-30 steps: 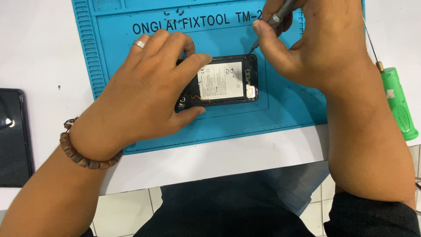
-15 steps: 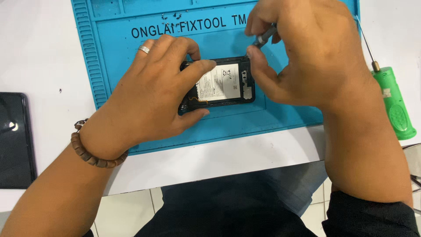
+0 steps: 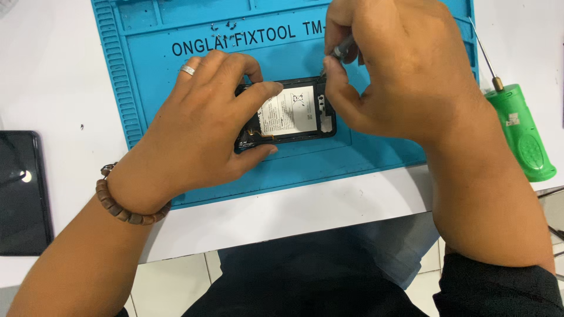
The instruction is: The person uses a screwdriver to remove multiple screws from the internal frame of a disassembled smartphone. The screws are removed one by one and placed on the blue work mat. The phone remains open on the mat throughout the clip.
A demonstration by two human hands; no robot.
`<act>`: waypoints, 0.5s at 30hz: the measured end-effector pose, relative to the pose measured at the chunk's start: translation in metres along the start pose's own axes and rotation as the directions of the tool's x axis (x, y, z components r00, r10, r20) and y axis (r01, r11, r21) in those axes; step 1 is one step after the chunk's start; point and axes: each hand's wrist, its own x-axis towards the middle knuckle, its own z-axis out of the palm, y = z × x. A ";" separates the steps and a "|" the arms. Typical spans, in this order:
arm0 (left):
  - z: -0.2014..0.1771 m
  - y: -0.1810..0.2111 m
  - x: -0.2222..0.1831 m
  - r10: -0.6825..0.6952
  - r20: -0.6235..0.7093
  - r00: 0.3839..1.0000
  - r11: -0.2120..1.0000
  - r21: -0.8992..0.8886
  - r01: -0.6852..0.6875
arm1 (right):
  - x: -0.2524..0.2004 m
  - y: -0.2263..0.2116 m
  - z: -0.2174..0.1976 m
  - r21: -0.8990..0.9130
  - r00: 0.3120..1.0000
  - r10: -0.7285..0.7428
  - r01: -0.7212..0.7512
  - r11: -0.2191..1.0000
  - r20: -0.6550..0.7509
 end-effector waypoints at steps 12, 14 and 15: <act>0.000 0.001 0.001 -0.002 -0.022 1.000 1.000 -0.001 0.002 | 0.005 -0.004 -0.002 -0.077 0.995 0.093 -0.091 0.993 0.020; 0.002 0.001 0.001 -0.010 -0.022 1.000 1.000 0.008 0.010 | 0.006 -0.005 0.001 -0.024 0.996 0.085 -0.084 0.996 0.010; 0.003 0.001 0.000 -0.015 -0.019 1.000 1.000 0.012 0.015 | 0.006 -0.005 0.002 0.030 0.997 0.081 -0.081 0.996 0.003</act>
